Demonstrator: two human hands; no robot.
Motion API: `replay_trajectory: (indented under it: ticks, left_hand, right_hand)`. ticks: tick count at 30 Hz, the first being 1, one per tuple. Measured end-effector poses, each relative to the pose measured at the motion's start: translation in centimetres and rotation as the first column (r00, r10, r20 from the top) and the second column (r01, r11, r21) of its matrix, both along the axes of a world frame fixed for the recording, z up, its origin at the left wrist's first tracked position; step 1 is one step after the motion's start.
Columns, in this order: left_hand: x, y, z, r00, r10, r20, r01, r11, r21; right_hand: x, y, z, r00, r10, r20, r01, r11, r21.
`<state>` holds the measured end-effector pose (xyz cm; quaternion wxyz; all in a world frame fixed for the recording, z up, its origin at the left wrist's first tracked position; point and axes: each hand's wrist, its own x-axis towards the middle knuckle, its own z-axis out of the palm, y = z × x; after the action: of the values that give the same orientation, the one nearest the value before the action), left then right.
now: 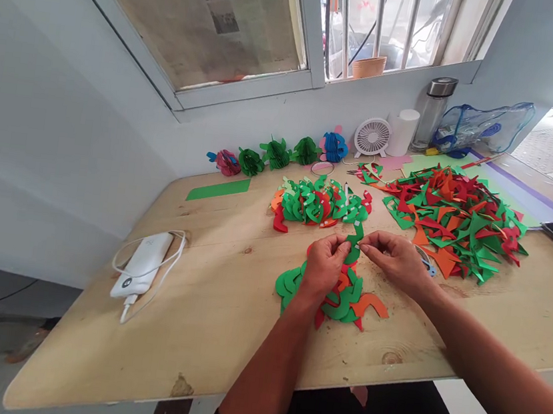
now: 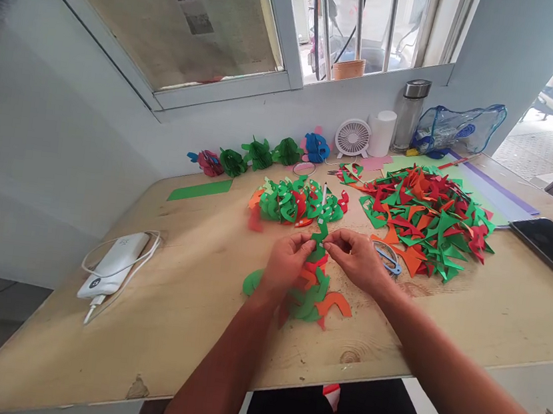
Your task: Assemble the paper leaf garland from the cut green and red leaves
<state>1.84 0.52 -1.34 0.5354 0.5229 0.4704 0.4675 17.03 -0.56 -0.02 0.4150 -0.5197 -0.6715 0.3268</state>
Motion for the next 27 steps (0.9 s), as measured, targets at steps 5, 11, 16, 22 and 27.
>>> replay_trajectory:
  ticks: [5,11,16,22,27]
  left_hand:
    - [0.06,-0.15,0.10,0.998,0.004,-0.059,-0.002,0.999,0.035]
    - [0.10,-0.22,0.18,0.999,-0.013,-0.035,0.014,1.000,0.023]
    - [0.23,-0.21,0.23,0.999,-0.025,0.031,0.026,0.999,-0.036]
    - [0.32,-0.21,0.42,0.995,-0.034,0.093,0.042,0.995,-0.087]
    - [0.29,-0.17,0.36,0.994,-0.041,0.098,0.050,0.994,-0.096]
  right_hand:
    - [-0.04,0.03,0.03,0.998,-0.019,0.057,0.017,1.000,0.021]
    - [0.08,0.09,-0.13,0.996,-0.013,0.087,0.011,1.000,0.023]
    - [0.13,0.14,-0.37,0.993,-0.020,0.119,0.014,0.999,0.050]
    - [0.16,0.07,-0.69,0.981,-0.037,0.188,0.021,0.996,0.085]
    - [0.07,0.01,-0.66,0.977,-0.071,0.202,0.038,0.986,0.163]
